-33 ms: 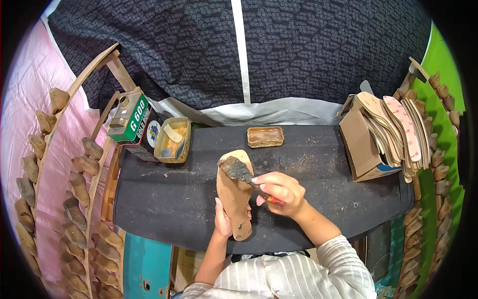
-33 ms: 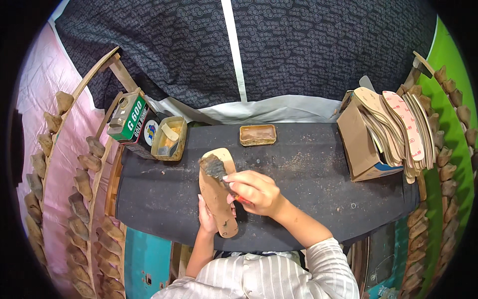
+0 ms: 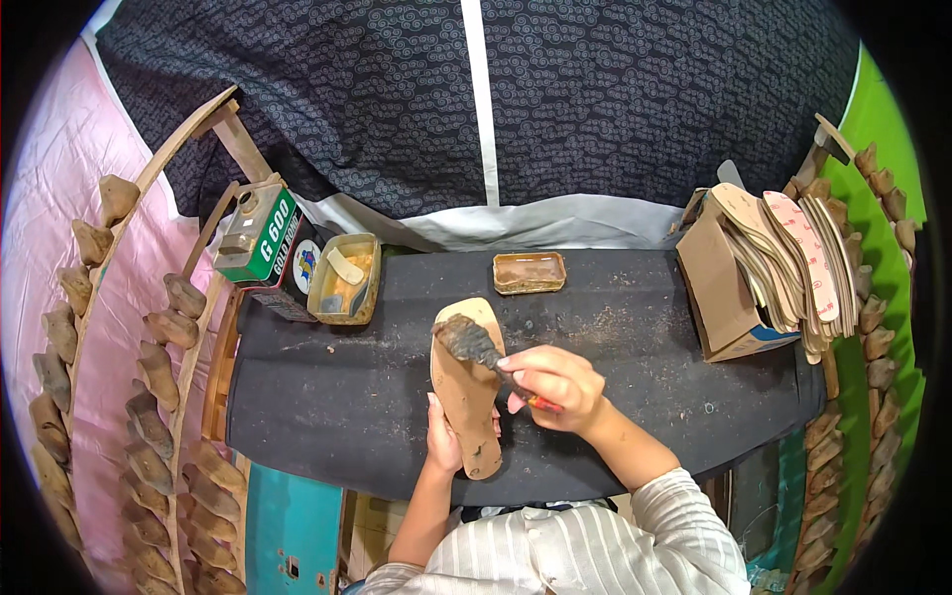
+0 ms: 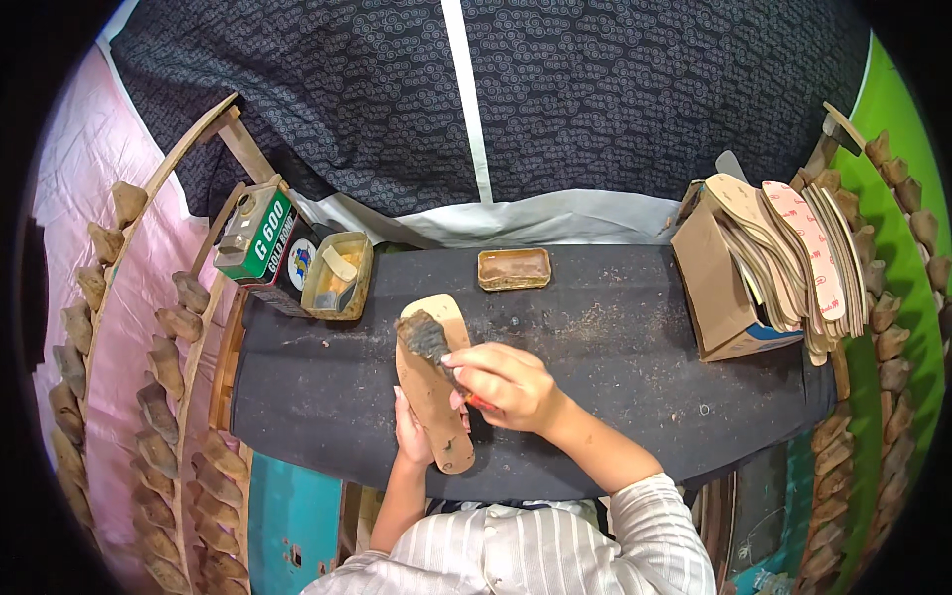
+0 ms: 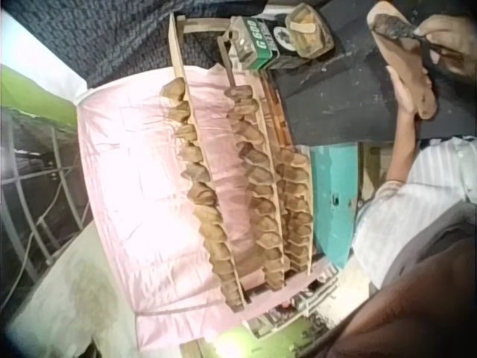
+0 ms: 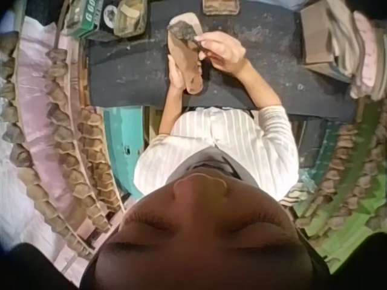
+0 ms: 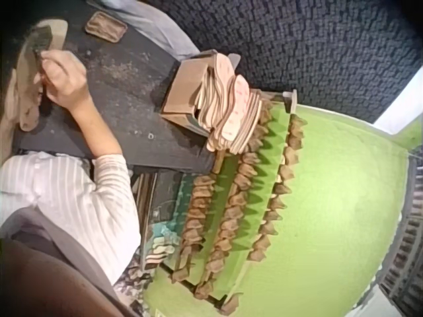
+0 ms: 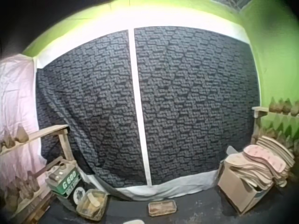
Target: The person takes shoe soles from a box one at a time, applies adhesive onto their surfaces using a brush, and places them into a basket.
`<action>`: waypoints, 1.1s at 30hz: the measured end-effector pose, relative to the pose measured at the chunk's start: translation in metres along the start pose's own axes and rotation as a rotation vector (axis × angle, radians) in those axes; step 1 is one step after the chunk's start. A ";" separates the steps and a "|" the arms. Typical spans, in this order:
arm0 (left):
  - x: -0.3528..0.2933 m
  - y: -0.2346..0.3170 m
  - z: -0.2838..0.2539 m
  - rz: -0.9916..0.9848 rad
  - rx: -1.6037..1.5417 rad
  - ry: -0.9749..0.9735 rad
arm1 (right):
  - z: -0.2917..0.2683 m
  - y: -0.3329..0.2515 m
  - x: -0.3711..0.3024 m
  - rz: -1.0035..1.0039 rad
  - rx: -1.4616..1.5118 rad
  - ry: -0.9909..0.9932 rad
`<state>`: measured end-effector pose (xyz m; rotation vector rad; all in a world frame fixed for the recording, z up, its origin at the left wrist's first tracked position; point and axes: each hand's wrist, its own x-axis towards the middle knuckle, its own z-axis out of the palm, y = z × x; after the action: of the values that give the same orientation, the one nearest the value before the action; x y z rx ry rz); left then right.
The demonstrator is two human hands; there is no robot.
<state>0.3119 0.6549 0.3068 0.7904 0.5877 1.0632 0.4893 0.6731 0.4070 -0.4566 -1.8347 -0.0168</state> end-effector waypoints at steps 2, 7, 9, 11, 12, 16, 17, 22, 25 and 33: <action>-0.001 0.003 0.000 0.027 -0.017 -0.013 | 0.000 -0.001 0.001 -0.026 0.039 -0.028; -0.005 0.007 0.002 0.048 0.056 0.023 | 0.000 -0.002 0.006 -0.124 0.096 0.008; -0.005 0.009 0.006 0.071 0.084 0.007 | 0.001 -0.001 0.005 -0.196 0.050 -0.055; -0.004 0.008 0.005 0.096 0.112 -0.012 | 0.003 0.002 0.005 -0.171 0.021 -0.044; -0.004 0.003 -0.001 0.043 0.023 -0.020 | 0.003 0.004 0.006 -0.145 -0.005 -0.034; -0.004 -0.001 -0.005 0.008 -0.037 -0.050 | -0.002 0.011 0.007 -0.043 -0.202 0.057; -0.004 -0.001 -0.005 0.009 -0.037 -0.049 | -0.003 0.010 0.005 -0.026 -0.178 0.089; -0.004 0.000 -0.002 0.057 0.032 -0.052 | -0.001 0.000 0.001 -0.186 -0.035 -0.035; -0.004 0.001 -0.001 0.016 -0.037 -0.032 | -0.001 0.003 0.003 -0.131 -0.066 0.029; -0.004 -0.002 -0.004 0.045 -0.001 -0.059 | -0.005 -0.001 0.006 -0.144 -0.065 0.037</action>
<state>0.3085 0.6513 0.3026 0.8352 0.5213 1.0776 0.4918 0.6725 0.4146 -0.3664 -1.8318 -0.1826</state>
